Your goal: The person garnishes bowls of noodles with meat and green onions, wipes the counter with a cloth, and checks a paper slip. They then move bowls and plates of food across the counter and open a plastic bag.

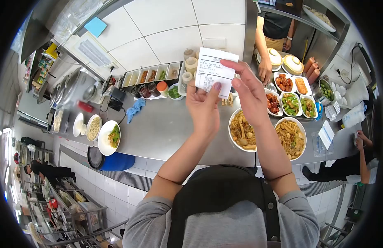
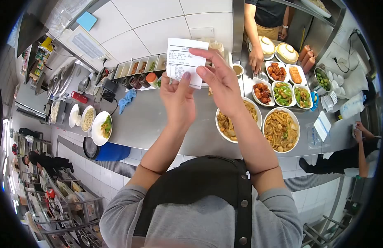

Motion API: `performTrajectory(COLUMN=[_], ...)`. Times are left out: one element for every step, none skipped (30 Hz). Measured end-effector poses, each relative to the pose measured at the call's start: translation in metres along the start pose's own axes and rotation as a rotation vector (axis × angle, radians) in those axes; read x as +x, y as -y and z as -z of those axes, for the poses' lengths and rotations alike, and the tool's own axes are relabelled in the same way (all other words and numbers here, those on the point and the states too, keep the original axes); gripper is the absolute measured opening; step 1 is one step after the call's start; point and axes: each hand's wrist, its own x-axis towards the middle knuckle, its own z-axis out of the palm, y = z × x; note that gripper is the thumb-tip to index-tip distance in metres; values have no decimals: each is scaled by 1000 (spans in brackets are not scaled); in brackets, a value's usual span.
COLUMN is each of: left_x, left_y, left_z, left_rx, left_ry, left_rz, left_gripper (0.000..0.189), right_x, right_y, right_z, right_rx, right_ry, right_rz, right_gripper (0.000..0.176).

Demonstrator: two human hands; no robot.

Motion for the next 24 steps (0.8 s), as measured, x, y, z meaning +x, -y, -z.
performTrajectory(left_x=[-1,-3,-4,-5,-5,-4,-2,-1,2,5,6,7,9,12,13,15,16,17,18,19,19,20,20,21], left_y=[-2,-5,-13,-20,-23,-27,-30,-29,-30,-30,-29,-27,-26,-25,-23,-20,-18,-17,-15,-14,-13,-13,-12,-13], left_z=[10,17,18,21,28,36,42,47,50,53,54,53,52,53,54,56,58,59,60,62,63,64,66,67], left_rx=[36,42,46,52,100,151,202,233,241,249,256,241,226,213,186,160,134,120,105,90,76,62,49,48], left_ry=[24,16,8,0,7,15,24,38,51,63,74,74,74,74,83,92,100,98,95,92,87,82,78,75], left_rz=[-7,6,23,41,72,103,132,130,144,158,172,188,198,205,208,210,212,218,225,230,235,239,243,244], left_gripper=[29,33,36,40,41,42,43,44,43,43,43,42,41,40,39,38,37,36,35,34,34,33,33,32], right_x=[1,2,2,3,4,5,5,5,5,5,4,4,5,5,5,5,5,6,6,6,6,7,8,9], right_y=[-5,-10,-13,-15,-17,-19,-21,-23,-25,-29,-30,-31,-32,-33,-33,-34,-34,-34,-35,-37,-38,-40,-40,-40], right_z=[-2,-2,-1,0,0,0,0,0,0,0,1,1,2,2,3,3,3,2,1,0,-2,-3,-2,-1], right_rx=[21,37,53,22,-7,-33,-58,-81,-103,-113,-113,-113,-113,-123,-131,-139,-135,-131,-127,-119,-110,-101,-117,-133], right_ry=[-8,-17,-29,-32,-35,-37,-39,-42,-44,-52,-54,-54,-50,-51,-51,-50,-48,-45,-42,-42,-41,-39,-28,-17], right_rz=[-22,-44,-68,-74,-82,-90,-96,-101,-108,-113,-128,-143,-155,-167,-177,-186,-193,-199,-207,-203,-198,-192,-194,-195], right_gripper=[36,37,39,42,46,50,52,54,56,58,59,60,60,61,63,64,64,65,66,66,67,68,70,72])
